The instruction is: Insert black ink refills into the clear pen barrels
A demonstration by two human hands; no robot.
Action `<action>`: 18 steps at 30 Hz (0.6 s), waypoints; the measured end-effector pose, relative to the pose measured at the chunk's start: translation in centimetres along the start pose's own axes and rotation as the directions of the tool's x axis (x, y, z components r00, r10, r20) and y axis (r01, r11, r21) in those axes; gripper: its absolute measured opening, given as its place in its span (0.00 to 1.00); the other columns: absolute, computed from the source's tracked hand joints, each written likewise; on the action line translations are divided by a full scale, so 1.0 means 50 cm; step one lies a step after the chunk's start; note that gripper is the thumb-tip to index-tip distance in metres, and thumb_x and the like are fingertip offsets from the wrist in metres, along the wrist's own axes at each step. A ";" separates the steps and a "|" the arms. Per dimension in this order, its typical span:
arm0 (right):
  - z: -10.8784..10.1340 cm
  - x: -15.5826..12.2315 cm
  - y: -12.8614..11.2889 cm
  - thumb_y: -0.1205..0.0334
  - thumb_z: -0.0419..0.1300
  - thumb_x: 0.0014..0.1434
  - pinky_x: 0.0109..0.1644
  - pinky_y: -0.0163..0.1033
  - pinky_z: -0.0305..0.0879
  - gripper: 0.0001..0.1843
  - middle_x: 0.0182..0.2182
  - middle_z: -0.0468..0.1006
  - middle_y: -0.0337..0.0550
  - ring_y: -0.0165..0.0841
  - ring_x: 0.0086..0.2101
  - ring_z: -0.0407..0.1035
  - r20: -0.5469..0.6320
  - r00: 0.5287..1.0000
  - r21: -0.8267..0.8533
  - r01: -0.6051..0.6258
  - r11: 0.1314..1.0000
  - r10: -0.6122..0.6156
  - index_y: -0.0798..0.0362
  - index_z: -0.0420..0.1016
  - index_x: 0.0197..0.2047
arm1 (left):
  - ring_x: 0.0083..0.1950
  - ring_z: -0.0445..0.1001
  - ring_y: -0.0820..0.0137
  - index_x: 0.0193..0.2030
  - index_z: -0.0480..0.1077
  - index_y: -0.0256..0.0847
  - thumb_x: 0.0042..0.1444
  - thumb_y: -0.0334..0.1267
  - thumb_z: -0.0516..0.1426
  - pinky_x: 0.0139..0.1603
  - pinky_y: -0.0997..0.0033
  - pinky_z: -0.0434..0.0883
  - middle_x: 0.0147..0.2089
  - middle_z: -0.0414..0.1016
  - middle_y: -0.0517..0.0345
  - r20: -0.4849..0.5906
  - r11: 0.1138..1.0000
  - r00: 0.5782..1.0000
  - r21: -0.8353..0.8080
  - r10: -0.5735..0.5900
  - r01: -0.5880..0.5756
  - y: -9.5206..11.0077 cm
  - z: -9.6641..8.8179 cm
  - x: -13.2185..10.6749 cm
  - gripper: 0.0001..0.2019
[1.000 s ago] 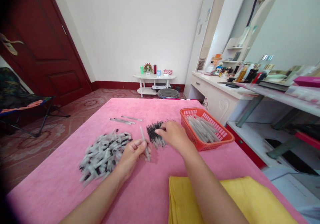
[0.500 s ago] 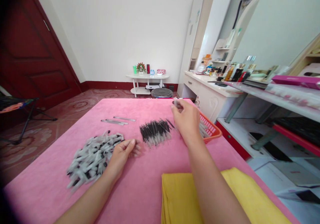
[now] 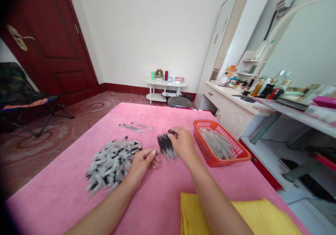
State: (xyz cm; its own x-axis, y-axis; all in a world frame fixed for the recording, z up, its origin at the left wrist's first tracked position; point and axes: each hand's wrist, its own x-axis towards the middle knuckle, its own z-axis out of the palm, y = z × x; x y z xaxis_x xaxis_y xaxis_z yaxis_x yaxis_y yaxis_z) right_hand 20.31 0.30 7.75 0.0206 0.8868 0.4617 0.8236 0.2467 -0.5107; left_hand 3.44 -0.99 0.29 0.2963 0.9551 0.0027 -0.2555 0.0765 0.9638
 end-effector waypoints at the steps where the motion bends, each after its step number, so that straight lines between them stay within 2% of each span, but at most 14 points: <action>1: 0.032 0.007 -0.008 0.66 0.55 0.53 0.41 0.36 0.62 0.10 0.35 0.77 0.45 0.33 0.35 0.69 0.050 0.998 0.034 0.022 0.999 -0.024 0.55 0.76 0.37 | 0.19 0.70 0.73 0.28 0.70 0.34 0.49 0.50 0.58 0.20 0.77 0.66 0.21 0.74 0.54 0.001 1.000 1.000 -0.012 0.000 0.000 -0.002 0.000 0.002 0.17; 4: 0.118 0.048 -0.024 0.70 0.55 0.51 0.42 0.35 0.62 0.11 0.36 0.77 0.44 0.31 0.35 0.69 0.171 0.984 0.006 0.058 0.998 -0.058 0.54 0.76 0.38 | 0.18 0.71 0.72 0.27 0.68 0.34 0.48 0.52 0.57 0.19 0.76 0.67 0.21 0.73 0.54 -0.014 0.999 1.000 -0.037 -0.015 0.015 -0.006 -0.002 0.007 0.19; 9: 0.216 0.148 -0.031 0.71 0.54 0.52 0.46 0.33 0.59 0.19 0.45 0.73 0.46 0.32 0.43 0.68 0.245 0.969 -0.274 0.045 0.961 0.024 0.52 0.72 0.48 | 0.17 0.70 0.72 0.27 0.68 0.33 0.46 0.55 0.56 0.18 0.75 0.66 0.20 0.72 0.54 -0.005 0.996 0.999 -0.079 -0.052 0.052 -0.006 -0.003 0.010 0.22; 11: 0.241 0.177 -0.030 0.68 0.54 0.53 0.46 0.34 0.59 0.20 0.45 0.73 0.47 0.34 0.45 0.67 0.268 0.961 -0.357 0.041 0.933 0.060 0.51 0.71 0.50 | 0.17 0.70 0.72 0.27 0.67 0.33 0.45 0.56 0.55 0.18 0.74 0.66 0.19 0.72 0.54 -0.009 0.993 0.998 -0.095 -0.069 0.067 -0.005 -0.003 0.010 0.22; 13: 0.260 0.192 -0.029 0.65 0.56 0.53 0.44 0.35 0.60 0.16 0.43 0.74 0.48 0.36 0.44 0.68 0.288 0.955 -0.390 0.050 0.919 0.071 0.52 0.73 0.46 | 0.16 0.69 0.72 0.27 0.67 0.33 0.45 0.56 0.55 0.18 0.74 0.66 0.19 0.71 0.54 -0.013 0.991 0.996 -0.103 -0.084 0.082 -0.005 -0.002 0.011 0.23; 18: 0.269 0.187 -0.040 0.64 0.58 0.50 0.40 0.37 0.60 0.09 0.37 0.76 0.51 0.38 0.41 0.70 0.289 0.953 -0.441 0.052 0.896 0.087 0.55 0.76 0.35 | 0.16 0.69 0.73 0.28 0.66 0.34 0.45 0.56 0.55 0.18 0.74 0.66 0.19 0.71 0.54 -0.009 0.991 0.996 -0.101 -0.086 0.085 -0.007 0.000 0.011 0.22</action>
State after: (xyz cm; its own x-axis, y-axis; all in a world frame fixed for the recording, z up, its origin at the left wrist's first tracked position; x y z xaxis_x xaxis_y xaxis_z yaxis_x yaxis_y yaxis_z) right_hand 11.23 13.37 3.32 -0.0726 0.9799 0.1859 0.9890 0.0949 -0.1139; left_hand 3.67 -0.50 -0.04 0.3089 0.9475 -0.0828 -0.3211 0.1859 0.9286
